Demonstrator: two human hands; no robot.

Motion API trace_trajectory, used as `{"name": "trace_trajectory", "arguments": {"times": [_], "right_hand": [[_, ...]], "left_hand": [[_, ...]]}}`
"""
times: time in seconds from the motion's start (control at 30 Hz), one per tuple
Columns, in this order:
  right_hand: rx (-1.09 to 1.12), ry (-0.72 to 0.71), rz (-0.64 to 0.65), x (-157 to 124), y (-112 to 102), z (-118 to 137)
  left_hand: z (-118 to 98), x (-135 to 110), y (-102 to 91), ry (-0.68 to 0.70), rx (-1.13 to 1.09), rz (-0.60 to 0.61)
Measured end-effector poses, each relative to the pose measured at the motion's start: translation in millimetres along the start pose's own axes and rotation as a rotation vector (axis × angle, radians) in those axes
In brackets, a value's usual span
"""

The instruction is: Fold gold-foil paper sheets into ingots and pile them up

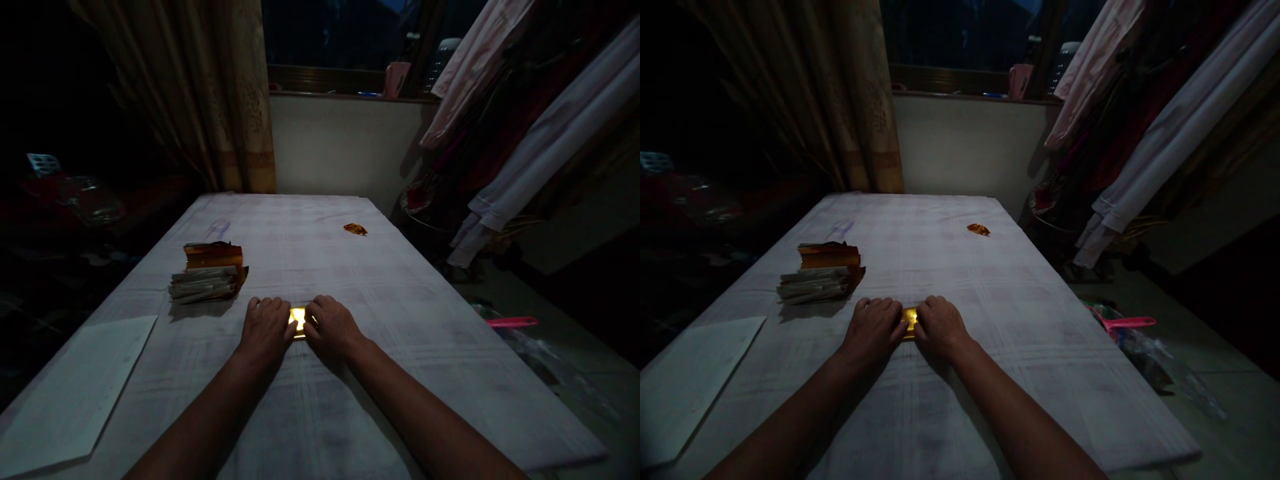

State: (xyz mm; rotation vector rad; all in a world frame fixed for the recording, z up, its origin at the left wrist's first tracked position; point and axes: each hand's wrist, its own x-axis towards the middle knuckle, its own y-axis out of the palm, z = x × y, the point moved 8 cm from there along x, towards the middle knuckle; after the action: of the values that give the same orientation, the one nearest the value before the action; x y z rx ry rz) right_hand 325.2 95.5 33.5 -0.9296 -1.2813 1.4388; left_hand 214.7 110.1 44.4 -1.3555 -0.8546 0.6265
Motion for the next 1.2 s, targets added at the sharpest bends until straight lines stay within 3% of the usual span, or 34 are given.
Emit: {"name": "trace_trajectory", "arguments": {"times": [0.13,0.47,0.73,1.03,1.2], "right_hand": [[0.036,0.007,-0.103,-8,4,0],[0.133,-0.004,-0.198,-18,3,2],[0.305,-0.055,-0.162,-20,16,-14],[0.455,-0.343,-0.043,-18,15,-28],[0.467,-0.374,-0.076,-19,13,-30]], "left_hand": [[-1,-6,1.6,-0.012,0.003,-0.012],[-1,-18,3.7,-0.007,-0.036,-0.074],[3,-23,4.7,-0.040,-0.148,-0.047],[2,-21,-1.5,-0.075,-0.155,0.023],[-9,-11,1.9,-0.217,-0.032,0.044]]}}
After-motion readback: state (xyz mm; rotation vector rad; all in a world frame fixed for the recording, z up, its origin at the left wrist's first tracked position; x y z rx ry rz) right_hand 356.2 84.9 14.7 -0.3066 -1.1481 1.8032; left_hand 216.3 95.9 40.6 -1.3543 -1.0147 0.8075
